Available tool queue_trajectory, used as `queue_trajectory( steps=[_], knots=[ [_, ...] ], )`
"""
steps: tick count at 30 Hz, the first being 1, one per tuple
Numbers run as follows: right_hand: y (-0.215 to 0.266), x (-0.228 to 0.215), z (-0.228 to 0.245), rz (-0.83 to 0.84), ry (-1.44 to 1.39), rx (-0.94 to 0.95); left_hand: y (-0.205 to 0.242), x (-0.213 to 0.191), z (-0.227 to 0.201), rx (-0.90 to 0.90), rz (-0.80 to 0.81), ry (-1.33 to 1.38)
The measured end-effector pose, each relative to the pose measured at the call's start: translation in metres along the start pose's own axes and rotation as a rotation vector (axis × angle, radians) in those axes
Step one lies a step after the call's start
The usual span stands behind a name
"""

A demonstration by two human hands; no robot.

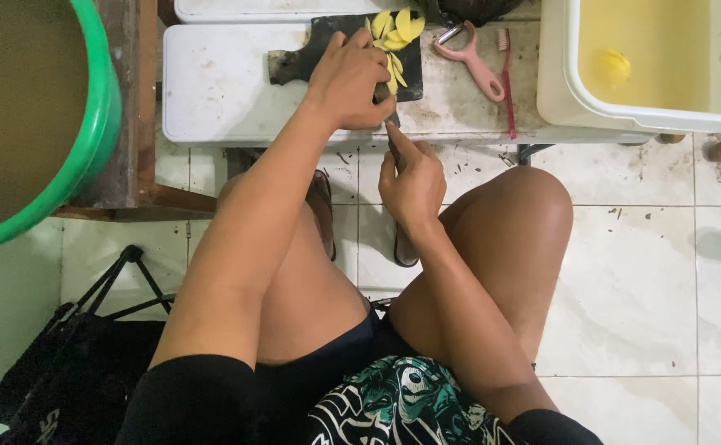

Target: Slicing a yellow vegetable into thin strips using a knife on a cutting board.

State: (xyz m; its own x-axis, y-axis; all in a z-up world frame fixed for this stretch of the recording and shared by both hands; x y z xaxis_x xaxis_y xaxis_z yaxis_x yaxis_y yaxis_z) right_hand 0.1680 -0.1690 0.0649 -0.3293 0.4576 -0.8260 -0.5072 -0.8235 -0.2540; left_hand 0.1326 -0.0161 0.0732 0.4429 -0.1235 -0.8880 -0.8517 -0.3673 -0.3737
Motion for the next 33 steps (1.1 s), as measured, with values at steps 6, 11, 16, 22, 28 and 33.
queue_trajectory(
  steps=[6,11,16,22,28,33],
  knots=[
    [-0.002,-0.001,0.002,0.036,-0.229,0.028,-0.007,-0.03,-0.002,-0.024,-0.161,0.25],
    [-0.003,0.0,-0.02,0.16,-0.584,0.233,0.004,-0.064,0.032,-0.14,-0.535,0.309],
    [0.004,-0.016,-0.039,0.283,-0.959,0.516,0.013,-0.023,0.087,-0.369,-0.447,0.182],
    [0.003,-0.049,-0.047,0.247,-1.041,0.526,-0.009,0.004,0.088,-0.357,-0.266,0.093],
    [0.001,-0.051,-0.049,0.255,-1.085,0.476,-0.024,0.027,0.097,-0.396,-0.137,0.149],
    [0.002,-0.052,-0.043,0.303,-1.085,0.486,-0.027,0.033,0.104,-0.434,-0.074,0.089]
  ],
)
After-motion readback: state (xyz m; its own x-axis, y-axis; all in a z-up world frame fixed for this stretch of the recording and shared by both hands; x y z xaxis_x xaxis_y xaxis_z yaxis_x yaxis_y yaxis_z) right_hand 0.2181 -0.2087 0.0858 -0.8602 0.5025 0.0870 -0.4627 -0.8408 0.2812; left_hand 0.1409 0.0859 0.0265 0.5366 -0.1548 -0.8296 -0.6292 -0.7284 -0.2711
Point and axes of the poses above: each hand's wrist, its own y-axis away from the middle knuckle, its own x-axis out of the palm, z = x × y, the point moved 10 cm from there along -y, towards the middle knuckle, and after that the axes turned 14 degrees about y, right-handed, at the moved point
